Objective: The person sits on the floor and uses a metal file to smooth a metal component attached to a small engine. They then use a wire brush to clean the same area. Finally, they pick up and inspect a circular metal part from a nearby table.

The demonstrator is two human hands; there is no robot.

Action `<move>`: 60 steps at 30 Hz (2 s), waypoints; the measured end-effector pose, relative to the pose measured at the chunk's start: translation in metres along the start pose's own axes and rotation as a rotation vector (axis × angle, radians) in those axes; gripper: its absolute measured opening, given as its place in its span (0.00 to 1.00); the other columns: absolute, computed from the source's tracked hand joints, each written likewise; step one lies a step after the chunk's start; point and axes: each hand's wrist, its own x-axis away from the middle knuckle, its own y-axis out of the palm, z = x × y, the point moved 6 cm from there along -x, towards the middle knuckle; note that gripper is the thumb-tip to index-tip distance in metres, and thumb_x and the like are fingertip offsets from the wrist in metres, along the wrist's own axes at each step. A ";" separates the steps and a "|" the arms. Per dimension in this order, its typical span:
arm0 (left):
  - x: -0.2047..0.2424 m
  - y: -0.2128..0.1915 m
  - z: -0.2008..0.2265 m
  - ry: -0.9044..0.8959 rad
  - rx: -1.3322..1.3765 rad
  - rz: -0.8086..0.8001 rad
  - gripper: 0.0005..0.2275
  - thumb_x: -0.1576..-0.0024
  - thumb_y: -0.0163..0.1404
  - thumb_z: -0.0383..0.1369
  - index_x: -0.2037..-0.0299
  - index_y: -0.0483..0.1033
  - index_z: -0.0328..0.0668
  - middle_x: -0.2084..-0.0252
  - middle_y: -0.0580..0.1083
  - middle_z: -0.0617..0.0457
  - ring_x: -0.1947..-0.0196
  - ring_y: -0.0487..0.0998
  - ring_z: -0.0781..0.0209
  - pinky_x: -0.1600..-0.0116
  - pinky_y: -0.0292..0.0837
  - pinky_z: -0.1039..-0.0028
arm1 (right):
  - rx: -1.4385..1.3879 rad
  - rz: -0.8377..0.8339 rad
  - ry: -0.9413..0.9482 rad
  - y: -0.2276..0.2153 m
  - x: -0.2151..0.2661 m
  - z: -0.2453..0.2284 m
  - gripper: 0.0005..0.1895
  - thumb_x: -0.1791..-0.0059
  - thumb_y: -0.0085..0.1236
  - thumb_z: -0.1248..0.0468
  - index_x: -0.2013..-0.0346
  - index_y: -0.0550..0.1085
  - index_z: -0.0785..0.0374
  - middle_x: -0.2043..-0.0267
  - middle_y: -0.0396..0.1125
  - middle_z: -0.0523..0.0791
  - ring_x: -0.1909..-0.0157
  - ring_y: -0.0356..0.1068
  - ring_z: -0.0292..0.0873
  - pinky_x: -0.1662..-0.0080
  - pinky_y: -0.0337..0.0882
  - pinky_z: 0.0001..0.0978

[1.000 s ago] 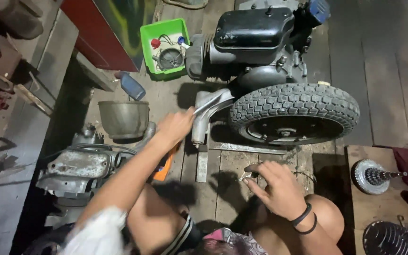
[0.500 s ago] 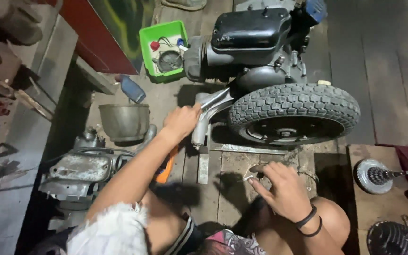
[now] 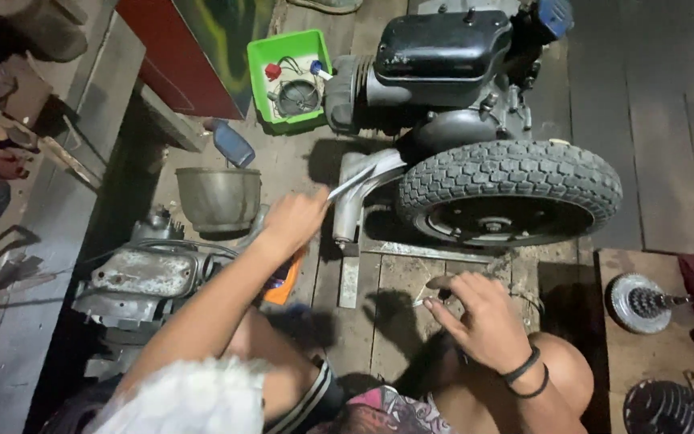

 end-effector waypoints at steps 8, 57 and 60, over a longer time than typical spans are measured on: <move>-0.035 0.022 0.010 0.043 -0.049 0.108 0.11 0.36 0.40 0.39 0.50 0.68 0.43 0.76 0.77 0.41 0.79 0.80 0.33 0.77 0.73 0.46 | 0.035 -0.016 -0.035 0.006 0.001 -0.007 0.14 0.54 0.62 0.51 0.59 0.76 0.53 0.68 0.67 0.39 0.66 0.67 0.42 0.59 0.63 0.33; 0.099 -0.007 0.079 -0.281 0.479 -0.422 0.23 0.41 0.38 0.41 0.39 0.64 0.38 0.51 0.77 0.30 0.47 0.78 0.27 0.42 0.71 0.39 | 0.085 -0.263 0.125 0.035 0.019 0.015 0.17 0.50 0.57 0.47 0.61 0.74 0.57 0.66 0.72 0.48 0.57 0.75 0.57 0.56 0.75 0.50; 0.122 0.005 0.099 -0.295 0.601 -0.399 0.19 0.43 0.39 0.40 0.44 0.63 0.42 0.51 0.76 0.33 0.47 0.78 0.30 0.43 0.73 0.44 | 0.010 -0.325 0.172 0.047 0.026 0.015 0.14 0.49 0.56 0.50 0.55 0.75 0.53 0.64 0.75 0.48 0.55 0.76 0.57 0.55 0.75 0.52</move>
